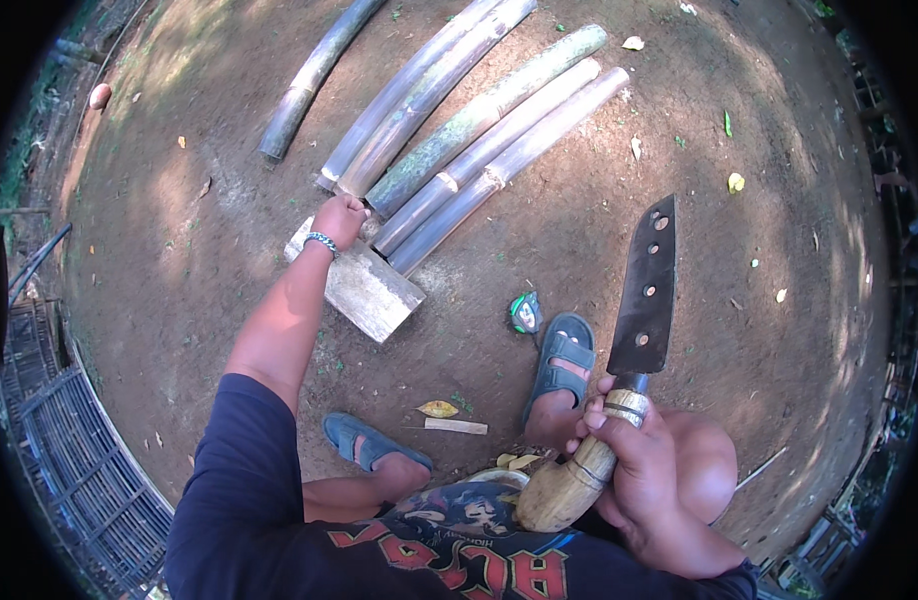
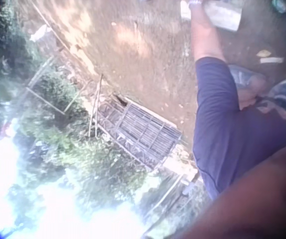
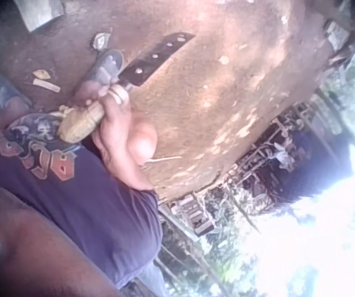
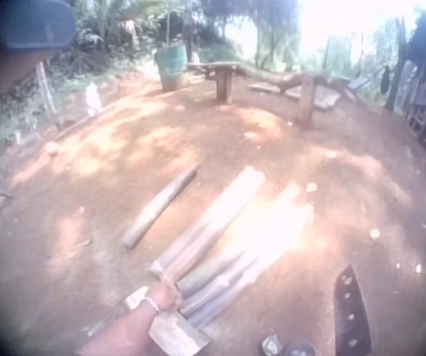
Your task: The person sits on the ground and uses a large knife to split bamboo poles. They first cut a pole in half, then use the knife to split the sections into thin strips by inserting the blade and prying the material apart.
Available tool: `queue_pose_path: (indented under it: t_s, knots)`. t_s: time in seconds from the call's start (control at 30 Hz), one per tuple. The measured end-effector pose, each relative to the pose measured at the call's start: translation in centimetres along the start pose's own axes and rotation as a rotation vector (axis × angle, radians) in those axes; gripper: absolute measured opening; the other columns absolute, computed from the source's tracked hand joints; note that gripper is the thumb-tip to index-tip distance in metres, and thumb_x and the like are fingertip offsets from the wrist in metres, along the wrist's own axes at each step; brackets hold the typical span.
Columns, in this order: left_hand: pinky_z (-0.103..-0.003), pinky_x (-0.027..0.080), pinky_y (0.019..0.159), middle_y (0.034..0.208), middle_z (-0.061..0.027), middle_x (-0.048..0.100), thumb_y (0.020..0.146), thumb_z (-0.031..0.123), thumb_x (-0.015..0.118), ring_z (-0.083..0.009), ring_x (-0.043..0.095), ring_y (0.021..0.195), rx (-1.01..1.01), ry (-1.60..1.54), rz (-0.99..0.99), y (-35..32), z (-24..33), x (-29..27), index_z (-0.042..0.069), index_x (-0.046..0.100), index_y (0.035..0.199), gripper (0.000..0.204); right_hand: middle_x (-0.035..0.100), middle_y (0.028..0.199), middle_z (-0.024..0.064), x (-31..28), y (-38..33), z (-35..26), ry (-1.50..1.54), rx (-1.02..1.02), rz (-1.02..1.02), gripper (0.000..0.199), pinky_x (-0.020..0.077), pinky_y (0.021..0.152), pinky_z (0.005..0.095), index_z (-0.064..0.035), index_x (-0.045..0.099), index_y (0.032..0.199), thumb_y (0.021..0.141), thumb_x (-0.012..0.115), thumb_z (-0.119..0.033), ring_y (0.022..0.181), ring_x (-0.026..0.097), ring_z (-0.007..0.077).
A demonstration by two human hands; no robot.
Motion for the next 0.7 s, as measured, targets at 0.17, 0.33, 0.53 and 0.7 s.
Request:
queue_pose_path:
  t_s: [0.17,0.33,0.53,0.7]
  knots:
    - [-0.036,0.055,0.081,0.092,-0.0158,0.074,0.085,0.024,0.075,-0.0268,0.071,0.085,0.004,-0.129,0.057,-0.5,0.7,-0.6,0.003,0.071,0.097,0.025,0.058,0.094,0.0069,0.3,0.0,0.1,-0.025,0.0,-0.012,0.039,0.0553,0.071,0.0339,-0.0023,0.047,0.123,0.088,0.064,0.001,0.08,0.062,0.0187]
    - [-0.032,0.054,0.075,0.087,-0.0105,0.074,0.086,0.023,0.075,-0.0186,0.069,0.078,0.017,-0.214,0.029,-0.4,0.0,2.0,0.0,0.069,0.099,0.027,0.058,0.093,0.0068,0.6,0.1,0.2,-0.021,-0.003,-0.022,0.038,0.0552,0.071,0.0345,-0.0026,0.048,0.121,0.087,0.064,0.001,0.079,0.062,0.0187]
    - [-0.035,0.054,0.086,0.102,-0.017,0.069,0.084,0.025,0.076,-0.0255,0.068,0.091,0.112,-0.151,0.265,0.4,0.2,1.3,-0.001,0.069,0.106,0.035,0.059,0.091,0.0071,0.6,0.5,0.4,-0.024,0.02,0.023,0.038,0.0557,0.07,0.0347,-0.003,0.048,0.12,0.086,0.064,0.002,0.078,0.062,0.0192]
    - [-0.045,0.039,0.11,0.135,-0.0229,0.051,0.084,0.026,0.072,-0.0381,0.049,0.127,0.105,0.03,0.353,2.4,0.0,-0.4,0.002,0.056,0.131,0.055,0.06,0.089,0.0076,0.7,1.3,0.4,-0.039,0.029,0.043,0.037,0.0563,0.07,0.0344,-0.0032,0.049,0.12,0.086,0.064,0.002,0.076,0.063,0.0192]
Point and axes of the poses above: each hand's wrist, its own y-axis towards the middle knuckle, its own x-axis out of the palm, z = x × y, the point moved 8 cm from there along y, towards the middle knuckle
